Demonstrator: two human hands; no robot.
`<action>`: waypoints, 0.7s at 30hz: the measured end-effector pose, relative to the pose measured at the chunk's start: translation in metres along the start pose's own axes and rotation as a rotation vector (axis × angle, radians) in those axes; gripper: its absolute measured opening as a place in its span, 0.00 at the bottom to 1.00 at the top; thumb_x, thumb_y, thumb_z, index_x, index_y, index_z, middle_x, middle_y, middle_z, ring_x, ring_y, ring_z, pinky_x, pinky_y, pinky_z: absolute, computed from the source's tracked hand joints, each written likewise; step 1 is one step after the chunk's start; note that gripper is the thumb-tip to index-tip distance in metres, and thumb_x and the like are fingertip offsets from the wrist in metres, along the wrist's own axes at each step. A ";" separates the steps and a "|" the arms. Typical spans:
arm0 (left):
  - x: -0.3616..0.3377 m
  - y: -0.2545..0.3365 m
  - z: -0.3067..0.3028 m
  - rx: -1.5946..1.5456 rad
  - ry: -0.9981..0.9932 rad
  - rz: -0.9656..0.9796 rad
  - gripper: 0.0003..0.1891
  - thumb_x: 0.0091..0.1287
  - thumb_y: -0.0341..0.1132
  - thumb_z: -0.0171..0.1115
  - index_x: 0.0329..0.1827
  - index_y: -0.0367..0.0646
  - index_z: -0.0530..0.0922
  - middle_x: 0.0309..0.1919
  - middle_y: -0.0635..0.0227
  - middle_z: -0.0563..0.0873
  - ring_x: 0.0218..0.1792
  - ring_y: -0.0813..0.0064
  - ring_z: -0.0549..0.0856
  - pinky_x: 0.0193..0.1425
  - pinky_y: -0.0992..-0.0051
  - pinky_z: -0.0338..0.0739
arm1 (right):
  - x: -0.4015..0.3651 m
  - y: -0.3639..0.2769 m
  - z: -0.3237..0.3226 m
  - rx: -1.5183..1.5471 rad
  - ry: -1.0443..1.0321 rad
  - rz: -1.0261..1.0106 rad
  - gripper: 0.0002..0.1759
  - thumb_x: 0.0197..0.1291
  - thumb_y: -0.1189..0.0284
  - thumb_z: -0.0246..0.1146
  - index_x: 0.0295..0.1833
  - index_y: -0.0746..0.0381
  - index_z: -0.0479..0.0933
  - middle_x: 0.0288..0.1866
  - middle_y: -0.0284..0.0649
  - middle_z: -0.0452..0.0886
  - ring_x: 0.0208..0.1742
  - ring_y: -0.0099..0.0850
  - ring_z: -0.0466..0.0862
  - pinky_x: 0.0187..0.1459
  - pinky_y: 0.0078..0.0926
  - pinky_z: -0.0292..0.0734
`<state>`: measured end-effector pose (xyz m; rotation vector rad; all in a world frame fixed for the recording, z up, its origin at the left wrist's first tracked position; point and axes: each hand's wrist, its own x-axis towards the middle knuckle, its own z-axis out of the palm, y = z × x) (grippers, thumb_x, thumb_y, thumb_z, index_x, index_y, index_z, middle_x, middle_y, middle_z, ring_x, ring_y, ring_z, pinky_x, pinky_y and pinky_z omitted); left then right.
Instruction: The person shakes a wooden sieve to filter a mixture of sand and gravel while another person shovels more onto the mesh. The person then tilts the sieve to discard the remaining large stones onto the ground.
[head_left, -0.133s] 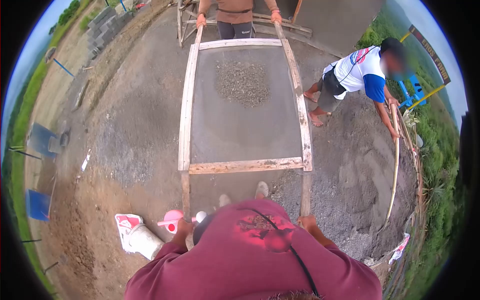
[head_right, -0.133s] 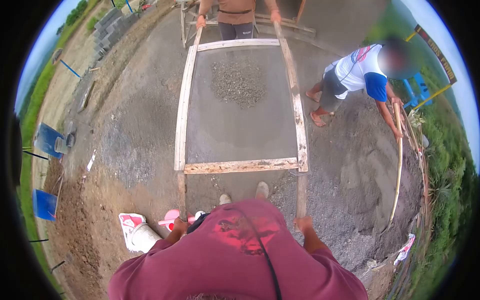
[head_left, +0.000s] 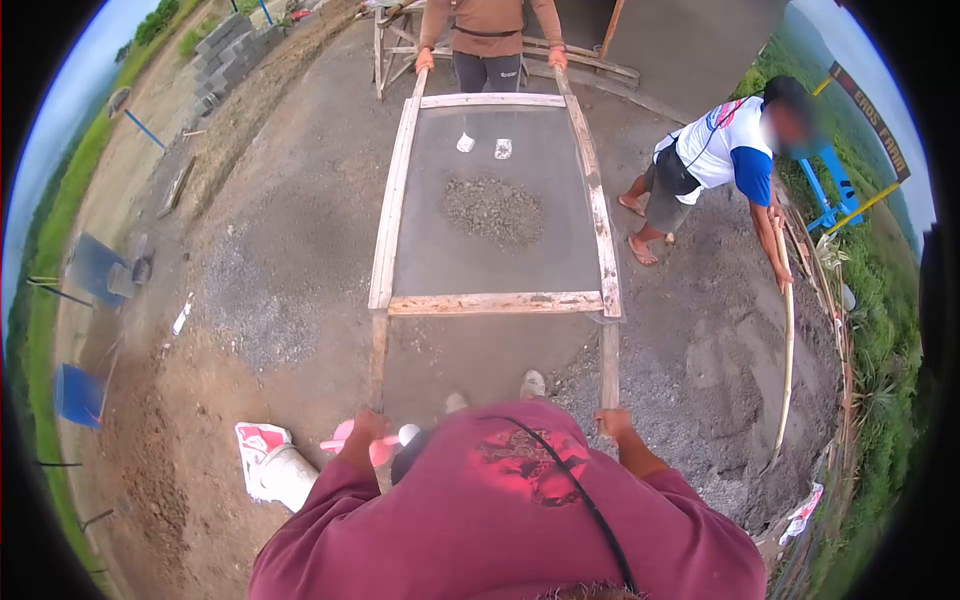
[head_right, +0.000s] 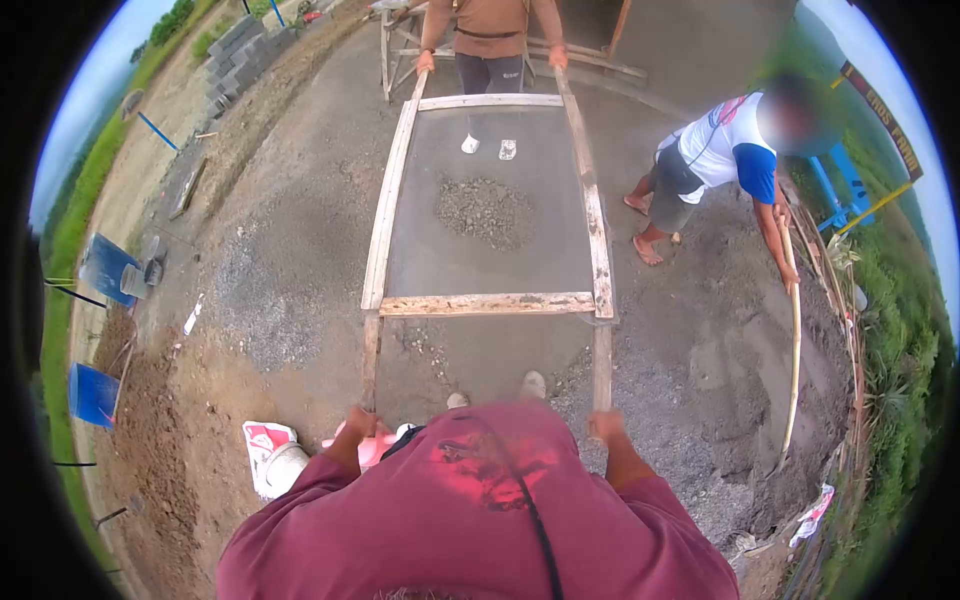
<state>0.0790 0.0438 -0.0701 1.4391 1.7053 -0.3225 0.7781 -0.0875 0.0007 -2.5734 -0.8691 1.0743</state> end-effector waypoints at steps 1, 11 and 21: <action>-0.012 0.030 -0.103 -0.399 0.099 -0.268 0.16 0.52 0.38 0.69 0.34 0.29 0.86 0.31 0.42 0.89 0.36 0.48 0.91 0.41 0.55 0.84 | 0.019 -0.086 0.037 0.200 -0.053 0.085 0.19 0.45 0.66 0.70 0.39 0.71 0.85 0.28 0.48 0.86 0.28 0.39 0.88 0.29 0.41 0.82; 0.019 0.184 -0.342 -0.195 0.243 -0.141 0.11 0.53 0.36 0.63 0.22 0.36 0.86 0.19 0.51 0.85 0.24 0.59 0.88 0.32 0.59 0.82 | 0.054 -0.379 -0.112 0.308 -0.316 0.087 0.13 0.46 0.65 0.69 0.38 0.55 0.79 0.29 0.35 0.82 0.29 0.30 0.83 0.37 0.38 0.77; -0.104 0.020 -0.019 -0.463 0.191 -0.162 0.22 0.52 0.36 0.73 0.46 0.26 0.84 0.35 0.50 0.91 0.34 0.60 0.91 0.37 0.63 0.83 | -0.056 -0.036 0.015 0.163 -0.058 0.182 0.18 0.37 0.69 0.74 0.32 0.73 0.85 0.28 0.48 0.86 0.29 0.38 0.88 0.32 0.37 0.81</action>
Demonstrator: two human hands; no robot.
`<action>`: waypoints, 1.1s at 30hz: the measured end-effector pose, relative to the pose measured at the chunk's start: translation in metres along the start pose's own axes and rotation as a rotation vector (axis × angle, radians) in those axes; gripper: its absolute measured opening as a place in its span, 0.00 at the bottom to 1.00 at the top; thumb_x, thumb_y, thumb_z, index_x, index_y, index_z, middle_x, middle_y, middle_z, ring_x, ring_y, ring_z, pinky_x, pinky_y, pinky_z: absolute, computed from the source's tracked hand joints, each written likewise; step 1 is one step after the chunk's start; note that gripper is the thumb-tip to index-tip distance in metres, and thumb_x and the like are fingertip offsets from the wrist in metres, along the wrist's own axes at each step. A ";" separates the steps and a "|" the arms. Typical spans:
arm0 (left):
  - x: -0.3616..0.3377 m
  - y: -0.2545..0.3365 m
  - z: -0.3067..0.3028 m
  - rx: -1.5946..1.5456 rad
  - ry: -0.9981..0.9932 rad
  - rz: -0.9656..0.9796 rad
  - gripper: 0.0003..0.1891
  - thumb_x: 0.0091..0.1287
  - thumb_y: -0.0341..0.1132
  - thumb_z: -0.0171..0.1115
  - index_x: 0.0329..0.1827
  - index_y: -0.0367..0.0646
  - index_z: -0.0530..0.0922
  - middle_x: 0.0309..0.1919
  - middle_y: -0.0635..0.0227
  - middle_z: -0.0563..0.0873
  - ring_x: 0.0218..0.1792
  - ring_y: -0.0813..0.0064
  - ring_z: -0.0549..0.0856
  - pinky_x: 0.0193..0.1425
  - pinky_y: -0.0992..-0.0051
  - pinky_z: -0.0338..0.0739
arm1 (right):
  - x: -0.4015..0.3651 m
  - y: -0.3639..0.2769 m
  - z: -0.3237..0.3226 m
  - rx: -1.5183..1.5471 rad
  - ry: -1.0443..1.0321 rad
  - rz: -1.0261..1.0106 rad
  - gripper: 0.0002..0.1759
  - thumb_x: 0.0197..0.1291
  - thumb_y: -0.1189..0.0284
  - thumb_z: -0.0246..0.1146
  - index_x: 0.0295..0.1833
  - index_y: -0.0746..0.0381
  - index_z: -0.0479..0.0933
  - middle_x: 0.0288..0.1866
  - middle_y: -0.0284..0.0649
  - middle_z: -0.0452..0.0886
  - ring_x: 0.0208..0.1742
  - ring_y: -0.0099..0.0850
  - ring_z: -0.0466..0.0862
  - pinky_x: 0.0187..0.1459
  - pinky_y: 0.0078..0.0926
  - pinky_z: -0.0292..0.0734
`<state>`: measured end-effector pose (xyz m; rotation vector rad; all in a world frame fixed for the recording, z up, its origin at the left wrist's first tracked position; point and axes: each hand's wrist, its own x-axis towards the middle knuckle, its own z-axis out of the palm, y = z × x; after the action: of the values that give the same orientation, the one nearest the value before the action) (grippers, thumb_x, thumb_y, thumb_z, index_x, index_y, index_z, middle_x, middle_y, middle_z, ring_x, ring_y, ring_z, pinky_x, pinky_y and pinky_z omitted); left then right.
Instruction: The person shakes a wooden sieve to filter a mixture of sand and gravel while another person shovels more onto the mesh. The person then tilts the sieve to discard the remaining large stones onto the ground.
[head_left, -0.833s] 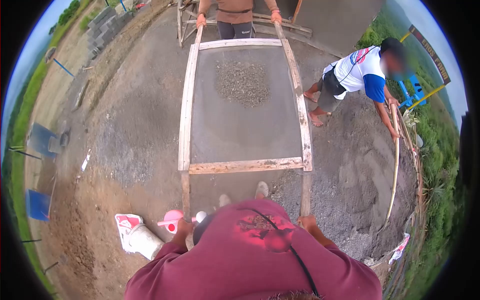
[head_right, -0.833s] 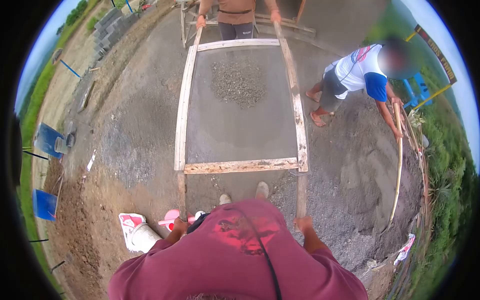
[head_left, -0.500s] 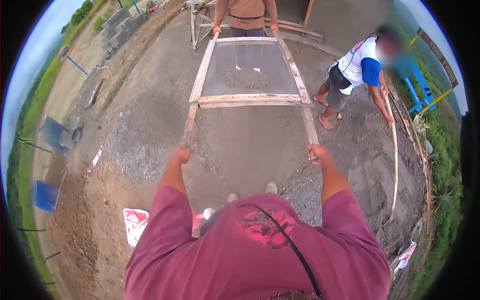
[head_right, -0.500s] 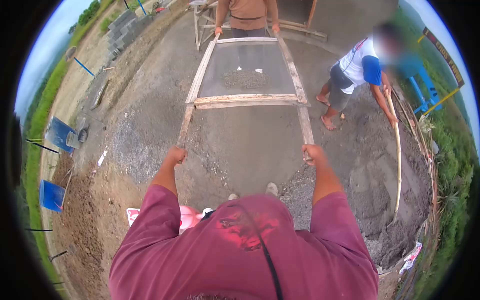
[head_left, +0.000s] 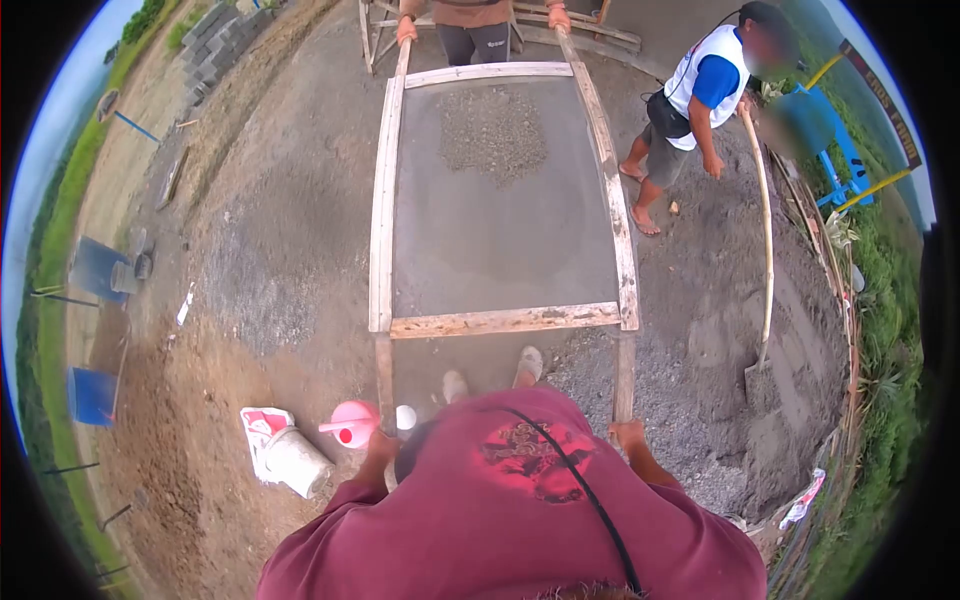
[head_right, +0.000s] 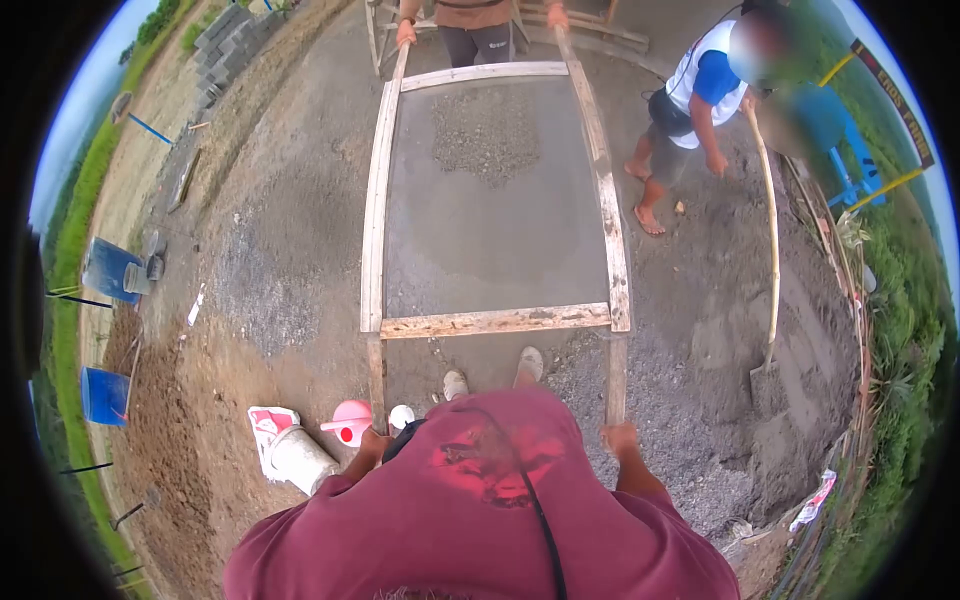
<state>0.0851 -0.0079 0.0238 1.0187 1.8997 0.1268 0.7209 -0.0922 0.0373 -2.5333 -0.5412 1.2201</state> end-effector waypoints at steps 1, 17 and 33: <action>-0.009 0.001 0.000 0.068 -0.003 -0.014 0.22 0.52 0.36 0.73 0.46 0.27 0.84 0.35 0.50 0.91 0.35 0.60 0.91 0.38 0.63 0.83 | -0.001 0.013 -0.001 -0.040 -0.020 -0.055 0.19 0.37 0.69 0.74 0.33 0.74 0.85 0.28 0.48 0.86 0.30 0.39 0.88 0.33 0.38 0.81; 0.123 0.307 -0.129 0.078 0.159 0.072 0.15 0.52 0.37 0.64 0.26 0.29 0.85 0.24 0.45 0.87 0.29 0.52 0.91 0.33 0.60 0.83 | 0.070 -0.350 -0.110 0.128 -0.244 -0.095 0.12 0.46 0.65 0.68 0.37 0.56 0.81 0.28 0.34 0.83 0.29 0.31 0.84 0.38 0.40 0.77; 0.047 0.019 -0.003 0.332 -0.083 -0.099 0.20 0.50 0.41 0.77 0.39 0.32 0.87 0.35 0.51 0.91 0.41 0.61 0.92 0.45 0.63 0.85 | 0.005 -0.061 -0.017 0.178 -0.140 0.070 0.23 0.40 0.69 0.73 0.40 0.76 0.83 0.32 0.52 0.87 0.29 0.44 0.88 0.29 0.40 0.82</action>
<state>0.0847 0.0378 0.0019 1.1257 1.9291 -0.2936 0.7247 -0.0365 0.0685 -2.3496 -0.3589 1.4114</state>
